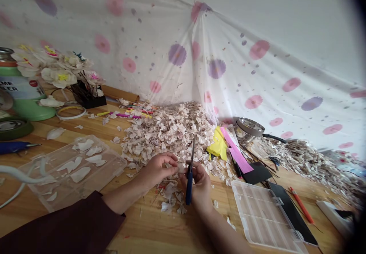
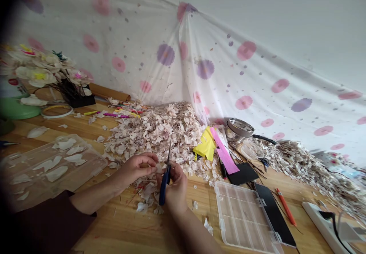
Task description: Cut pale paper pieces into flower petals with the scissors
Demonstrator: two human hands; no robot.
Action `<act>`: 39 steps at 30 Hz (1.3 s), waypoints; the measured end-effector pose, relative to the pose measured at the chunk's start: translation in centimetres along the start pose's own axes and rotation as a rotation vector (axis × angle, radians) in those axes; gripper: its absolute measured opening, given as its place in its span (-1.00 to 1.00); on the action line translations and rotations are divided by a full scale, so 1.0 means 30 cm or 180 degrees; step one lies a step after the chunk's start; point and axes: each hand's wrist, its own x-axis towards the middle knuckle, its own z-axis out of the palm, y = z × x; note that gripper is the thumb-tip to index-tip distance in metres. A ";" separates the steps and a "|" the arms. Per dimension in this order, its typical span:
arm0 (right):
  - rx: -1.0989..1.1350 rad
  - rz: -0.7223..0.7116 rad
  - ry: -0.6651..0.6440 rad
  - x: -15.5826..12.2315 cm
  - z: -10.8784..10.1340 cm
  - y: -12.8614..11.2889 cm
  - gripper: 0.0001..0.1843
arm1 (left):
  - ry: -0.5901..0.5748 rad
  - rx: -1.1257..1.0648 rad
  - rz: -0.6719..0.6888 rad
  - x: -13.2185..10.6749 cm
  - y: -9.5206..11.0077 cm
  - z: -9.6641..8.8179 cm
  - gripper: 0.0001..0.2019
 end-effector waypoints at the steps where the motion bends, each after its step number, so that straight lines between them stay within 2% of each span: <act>1: 0.0008 -0.0015 0.0063 0.003 -0.002 0.001 -0.56 | -0.0028 -0.0004 -0.0029 -0.001 0.001 0.002 -0.87; 5: 0.0269 0.0089 0.0209 0.017 -0.016 0.010 -0.50 | -0.0293 -0.0009 -0.0120 -0.007 0.003 0.005 -0.84; 9: 0.0445 0.0242 0.0177 0.025 -0.021 0.011 -0.46 | -0.0472 -0.0038 -0.0241 -0.012 0.006 0.005 -0.82; 17: 0.0384 0.0192 0.0174 0.024 -0.015 0.018 -0.51 | -0.0466 -0.0136 -0.0270 -0.005 0.005 -0.001 -0.86; 20: 0.0213 0.0002 0.0069 0.013 -0.022 0.022 -0.53 | -0.0148 -0.0322 -0.0264 -0.001 0.006 -0.010 -0.84; 24: -0.0467 -0.0249 -0.0328 -0.005 -0.035 0.014 -0.66 | 0.0747 -0.1200 -0.0430 0.014 0.018 -0.031 -0.80; 27: -0.1511 -0.0916 -0.0468 -0.014 -0.042 0.006 -0.74 | 0.1029 -0.1819 -0.0483 0.023 0.028 -0.037 -0.82; 30: -0.2194 -0.1553 -0.0507 -0.017 -0.044 -0.003 -0.70 | 0.1133 -0.2068 -0.0461 0.025 0.024 -0.029 -0.85; 32: -0.2451 -0.1704 -0.0637 -0.017 -0.044 -0.014 -0.71 | 0.1053 -0.2226 -0.0428 0.024 0.014 -0.020 -0.84; 36: -0.2858 -0.1514 -0.0967 -0.017 -0.047 -0.040 -0.62 | 0.0863 -0.2510 -0.0417 0.017 0.004 -0.006 -0.82; 39: -0.3137 -0.1302 -0.1031 -0.014 -0.048 -0.047 -0.54 | 0.0765 -0.2671 -0.0356 0.005 0.016 0.002 -0.84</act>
